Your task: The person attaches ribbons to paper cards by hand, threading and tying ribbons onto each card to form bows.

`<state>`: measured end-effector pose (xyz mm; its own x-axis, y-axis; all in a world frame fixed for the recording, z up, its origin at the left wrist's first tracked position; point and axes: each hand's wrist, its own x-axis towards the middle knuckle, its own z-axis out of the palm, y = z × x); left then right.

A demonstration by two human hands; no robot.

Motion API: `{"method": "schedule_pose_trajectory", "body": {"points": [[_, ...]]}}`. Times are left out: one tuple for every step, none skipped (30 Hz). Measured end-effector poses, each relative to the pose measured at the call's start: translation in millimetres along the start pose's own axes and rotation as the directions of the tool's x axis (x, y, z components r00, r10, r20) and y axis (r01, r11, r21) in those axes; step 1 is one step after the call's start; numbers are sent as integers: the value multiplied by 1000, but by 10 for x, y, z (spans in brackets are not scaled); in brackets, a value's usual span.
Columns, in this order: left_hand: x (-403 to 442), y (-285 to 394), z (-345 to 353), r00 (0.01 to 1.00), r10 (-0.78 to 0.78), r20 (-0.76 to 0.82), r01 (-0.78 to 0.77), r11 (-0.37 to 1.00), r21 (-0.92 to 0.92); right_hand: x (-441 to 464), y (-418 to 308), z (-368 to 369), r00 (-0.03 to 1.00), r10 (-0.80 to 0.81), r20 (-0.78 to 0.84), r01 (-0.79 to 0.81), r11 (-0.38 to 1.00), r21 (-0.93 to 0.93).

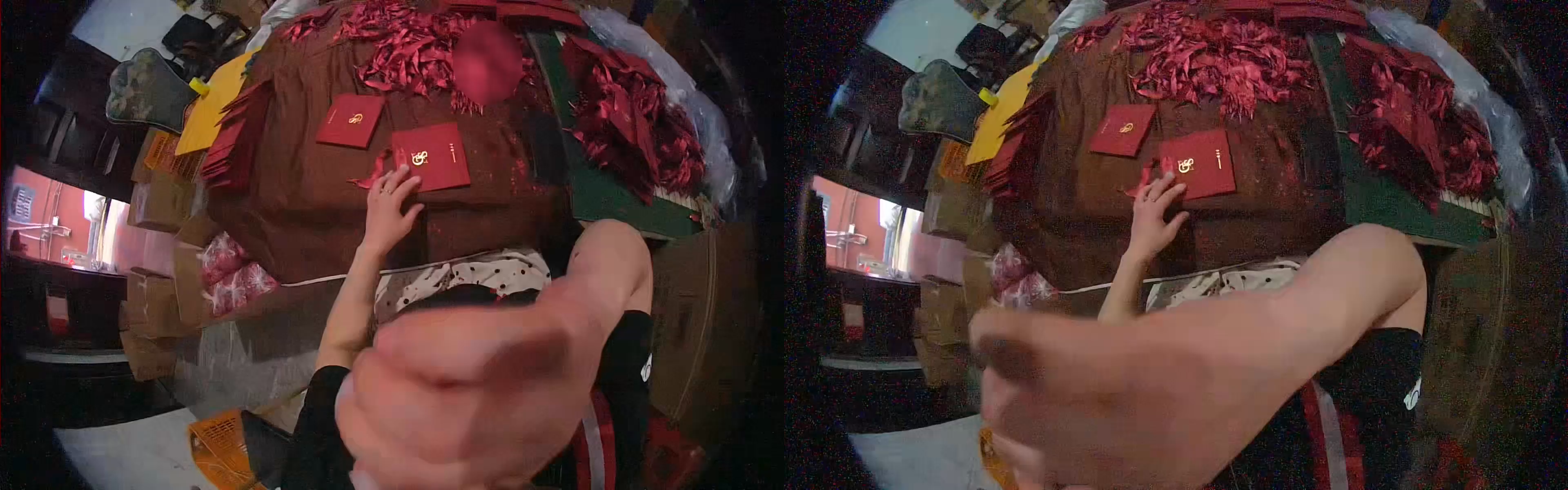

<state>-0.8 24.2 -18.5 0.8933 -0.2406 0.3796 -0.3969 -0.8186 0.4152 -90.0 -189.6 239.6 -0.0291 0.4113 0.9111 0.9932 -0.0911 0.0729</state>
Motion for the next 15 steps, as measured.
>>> {"method": "schedule_pose_trajectory", "body": {"points": [[-12, -61, 69, 1000, 18, -18, -17, 1000, 17, -171, -94, -205, 999, 41, 15, -41, 999, -12], [-26, -62, 83, 1000, 21, 14, -21, 1000, -16, -309, -116, -377, 997, 74, 24, -74, 997, -9], [-27, -96, 36, 1000, 19, 17, -19, 999, -29, -523, 214, -644, 997, 74, 26, -74, 997, 6], [-36, -85, 39, 1000, 5, -23, -6, 999, -43, -410, 140, -513, 997, 67, 27, -68, 998, 19], [-38, -105, 71, 1000, -2, -19, 1, 998, -59, -242, -103, -342, 998, 61, 30, -62, 998, 29], [-51, -134, 106, 997, 44, -66, -48, 997, -58, -173, -417, -277, 997, 68, 38, -69, 997, 32], [-72, -148, 91, 998, 18, -64, -21, 999, -43, -243, -845, -380, 994, 97, 53, -98, 995, 20], [-44, -121, 116, 999, 5, -50, -8, 999, -47, -432, -292, -620, 987, 141, 76, -141, 990, -12], [-33, -86, 126, 999, 6, -45, -7, 1000, -17, -674, 202, -926, 974, 202, 101, -197, 979, -59], [-20, -50, 82, 999, 22, -32, -22, 1000, 2, -685, 31, -970, 962, 248, 113, -239, 967, -90], [-48, -57, 123, 999, 30, -36, -31, 999, -22, -638, -181, -933, 959, 256, 119, -246, 965, -91], [-55, -118, 122, 997, 34, -63, -36, 999, -33, -527, -350, -845, 963, 238, 124, -230, 970, -81], [-53, -145, 114, 998, 39, -43, -40, 999, -23, -404, -390, -773, 967, 216, 135, -205, 975, -88], [-86, -124, 102, 999, 8, -32, -10, 999, -48, -203, -129, -653, 967, 202, 152, -186, 976, -117], [-82, -139, 106, 1000, 6, -17, -7, 998, -57, -65, 220, -642, 966, 190, 175, -166, 976, -144]]}}
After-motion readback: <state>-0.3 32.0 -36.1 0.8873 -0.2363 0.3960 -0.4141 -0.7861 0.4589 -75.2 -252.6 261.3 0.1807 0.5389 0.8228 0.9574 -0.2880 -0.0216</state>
